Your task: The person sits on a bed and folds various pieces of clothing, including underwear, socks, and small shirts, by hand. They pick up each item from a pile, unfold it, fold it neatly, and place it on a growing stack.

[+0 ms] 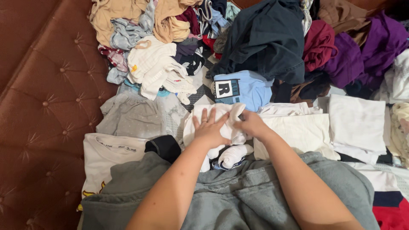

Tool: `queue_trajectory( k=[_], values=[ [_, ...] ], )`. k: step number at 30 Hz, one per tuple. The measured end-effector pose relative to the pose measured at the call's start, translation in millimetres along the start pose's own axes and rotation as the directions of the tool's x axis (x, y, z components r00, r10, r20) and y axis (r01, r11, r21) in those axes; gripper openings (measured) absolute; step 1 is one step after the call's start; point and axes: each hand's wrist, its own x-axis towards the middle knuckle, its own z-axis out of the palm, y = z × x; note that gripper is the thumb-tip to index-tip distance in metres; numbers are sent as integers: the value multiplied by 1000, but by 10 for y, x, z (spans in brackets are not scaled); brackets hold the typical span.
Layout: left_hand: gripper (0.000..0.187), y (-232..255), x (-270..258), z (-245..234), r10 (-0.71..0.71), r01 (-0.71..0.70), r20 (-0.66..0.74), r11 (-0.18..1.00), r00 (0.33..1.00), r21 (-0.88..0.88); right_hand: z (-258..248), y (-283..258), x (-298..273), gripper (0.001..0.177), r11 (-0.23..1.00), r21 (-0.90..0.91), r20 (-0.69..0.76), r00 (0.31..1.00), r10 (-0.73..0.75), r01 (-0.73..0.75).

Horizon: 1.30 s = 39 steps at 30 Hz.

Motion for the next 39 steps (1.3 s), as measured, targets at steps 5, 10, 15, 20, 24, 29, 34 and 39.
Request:
queue_trajectory(
  k=[5, 10, 15, 20, 24, 29, 34, 39],
  values=[
    [121, 203, -76, -16, -66, 59, 88, 995, 994, 82, 356, -33, -212, 57, 809, -465, -354, 762, -542, 360],
    [114, 156, -117, 0, -115, 119, 41, 988, 993, -97, 625, -169, -347, 71, 766, -574, -73, 913, -401, 290],
    [125, -13, -133, -143, -150, 154, 137, 988, 979, -17, 305, -346, -413, 71, 616, -785, -136, 952, -276, 66],
    [78, -872, 303, -455, -142, 9, -470, 961, 871, -275, 553, -194, -349, 63, 672, -523, -78, 755, -651, 525],
    [54, -1614, 509, -743, -180, -108, -907, 966, 380, -236, 873, -221, -458, 66, 599, -495, 262, 766, -587, 629],
    [51, -2214, 676, -674, -196, 2, -922, 978, 334, -207, 784, -437, -555, 58, 694, -512, 438, 849, -296, 506],
    [40, -2548, 1019, -546, -263, -321, -884, 861, 386, -396, 709, -589, -622, 62, 680, -547, 493, 844, -209, 488],
    [24, -2507, 933, -775, -610, -699, -726, 367, 318, -614, 706, -576, -631, 76, 676, -541, 480, 844, -239, 500]
  ],
)
